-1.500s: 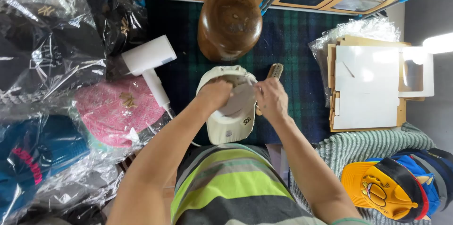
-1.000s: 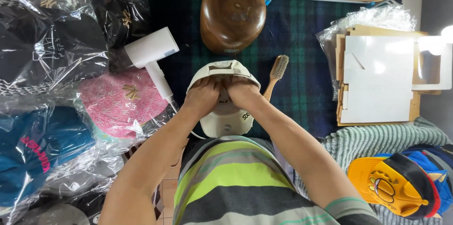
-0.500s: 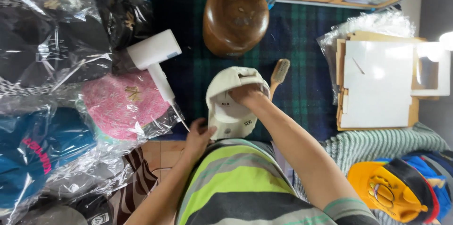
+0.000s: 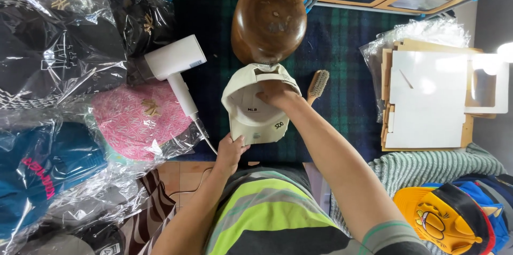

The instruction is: A person is cleaning and steaming the interior and exterior of a white baseball cap using a brush and a handheld steamer in a warehouse setting.

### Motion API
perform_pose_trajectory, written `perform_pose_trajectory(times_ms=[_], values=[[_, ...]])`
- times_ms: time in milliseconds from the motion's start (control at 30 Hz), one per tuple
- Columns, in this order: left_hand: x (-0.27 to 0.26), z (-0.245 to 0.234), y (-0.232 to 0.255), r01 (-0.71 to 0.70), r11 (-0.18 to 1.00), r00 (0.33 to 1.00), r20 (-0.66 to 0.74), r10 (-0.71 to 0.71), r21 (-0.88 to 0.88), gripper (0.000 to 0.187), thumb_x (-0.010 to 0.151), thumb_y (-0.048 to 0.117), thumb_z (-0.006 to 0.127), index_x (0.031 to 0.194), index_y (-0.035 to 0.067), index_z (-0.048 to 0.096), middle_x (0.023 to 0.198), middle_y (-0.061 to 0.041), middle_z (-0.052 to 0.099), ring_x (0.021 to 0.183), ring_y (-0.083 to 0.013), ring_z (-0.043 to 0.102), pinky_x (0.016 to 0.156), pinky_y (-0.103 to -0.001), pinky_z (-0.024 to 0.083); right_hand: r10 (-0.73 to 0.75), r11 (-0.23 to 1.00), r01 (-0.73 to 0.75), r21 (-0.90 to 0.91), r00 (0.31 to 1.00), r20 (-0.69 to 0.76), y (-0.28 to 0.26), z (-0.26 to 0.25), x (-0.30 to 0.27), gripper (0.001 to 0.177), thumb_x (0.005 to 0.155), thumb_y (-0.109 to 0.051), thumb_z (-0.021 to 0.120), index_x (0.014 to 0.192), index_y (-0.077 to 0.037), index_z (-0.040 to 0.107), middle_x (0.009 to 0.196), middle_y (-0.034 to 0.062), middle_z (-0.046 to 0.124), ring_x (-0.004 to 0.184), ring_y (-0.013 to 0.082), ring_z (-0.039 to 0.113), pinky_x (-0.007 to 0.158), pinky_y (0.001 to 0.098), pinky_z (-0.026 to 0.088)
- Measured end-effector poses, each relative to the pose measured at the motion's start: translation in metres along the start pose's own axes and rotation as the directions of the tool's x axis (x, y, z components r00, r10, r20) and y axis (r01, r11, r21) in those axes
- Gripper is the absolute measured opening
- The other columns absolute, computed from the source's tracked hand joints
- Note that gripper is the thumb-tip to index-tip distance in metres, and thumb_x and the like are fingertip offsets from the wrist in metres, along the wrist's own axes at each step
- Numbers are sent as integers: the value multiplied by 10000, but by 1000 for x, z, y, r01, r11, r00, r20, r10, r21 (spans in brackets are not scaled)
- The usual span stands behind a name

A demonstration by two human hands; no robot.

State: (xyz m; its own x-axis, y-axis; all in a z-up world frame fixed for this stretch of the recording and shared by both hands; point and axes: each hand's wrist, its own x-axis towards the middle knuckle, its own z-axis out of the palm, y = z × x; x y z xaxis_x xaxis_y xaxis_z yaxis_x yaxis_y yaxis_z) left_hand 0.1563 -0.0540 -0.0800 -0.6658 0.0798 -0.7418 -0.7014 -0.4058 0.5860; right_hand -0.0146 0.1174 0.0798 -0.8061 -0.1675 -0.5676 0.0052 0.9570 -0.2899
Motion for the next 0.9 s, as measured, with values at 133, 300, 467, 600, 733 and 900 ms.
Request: perform_pose_trajectory(times_ms=[133, 300, 467, 600, 733, 900], values=[[11, -6, -3, -14, 994, 1000, -5, 14, -109, 735, 938, 47, 692, 1539, -102, 294, 1492, -330, 378, 1334, -475, 475, 1035, -566, 524, -55, 996, 55, -66, 998, 4, 3, 16, 8, 536, 988, -401, 623, 1438, -130, 521, 1424, 172, 580, 1321, 329, 574, 1072, 459, 499], [-11, 6, 32, -8, 999, 999, 34, 7, 36, 780, 956, 123, 658, 1575, -79, 228, 1491, -338, 358, 1341, -477, 463, 1033, -577, 518, -169, 981, 98, -166, 853, -495, 18, 78, 32, 474, 1056, -484, 508, 1013, -84, 757, 795, 135, 712, 720, 246, 693, 698, 384, 584], [-33, 23, 93, -195, 935, 980, 14, 200, 296, 837, 908, 280, 706, 1600, 85, 278, 1294, -239, 593, 1210, -336, 580, 1020, -517, 484, -267, 914, 399, 69, 722, -638, 34, 142, 74, 221, 945, -307, 675, 997, -96, 715, 860, 99, 703, 774, 283, 702, 673, 391, 580], [-30, 37, 131, -261, 830, 957, 20, 289, 493, 830, 982, 471, 637, 1629, 163, 218, 1383, -170, 610, 1298, -324, 589, 1052, -459, 490, 9, 912, 71, 403, 981, -195, -9, 81, 37, 417, 950, -443, 653, 1155, -82, 691, 1080, 151, 752, 1025, 326, 724, 862, 432, 606], [-27, 44, 138, -171, 663, 957, -36, 287, 729, 583, 1019, 442, 508, 1546, 204, 435, 1353, -135, 651, 1260, -302, 618, 1035, -460, 522, 88, 874, -54, 483, 995, -47, -1, 100, 62, 461, 919, -476, 665, 1239, -144, 677, 1193, 75, 736, 1088, 272, 713, 845, 404, 624], [-56, 59, 164, -171, 597, 950, -29, 311, 784, 439, 1003, 319, 481, 1353, 93, 621, 1203, -225, 703, 1171, -407, 652, 975, -489, 546, 55, 869, 3, 494, 993, -103, 4, 124, 86, 357, 969, -375, 645, 1235, -138, 641, 1151, 99, 723, 1095, 291, 704, 862, 405, 604]])
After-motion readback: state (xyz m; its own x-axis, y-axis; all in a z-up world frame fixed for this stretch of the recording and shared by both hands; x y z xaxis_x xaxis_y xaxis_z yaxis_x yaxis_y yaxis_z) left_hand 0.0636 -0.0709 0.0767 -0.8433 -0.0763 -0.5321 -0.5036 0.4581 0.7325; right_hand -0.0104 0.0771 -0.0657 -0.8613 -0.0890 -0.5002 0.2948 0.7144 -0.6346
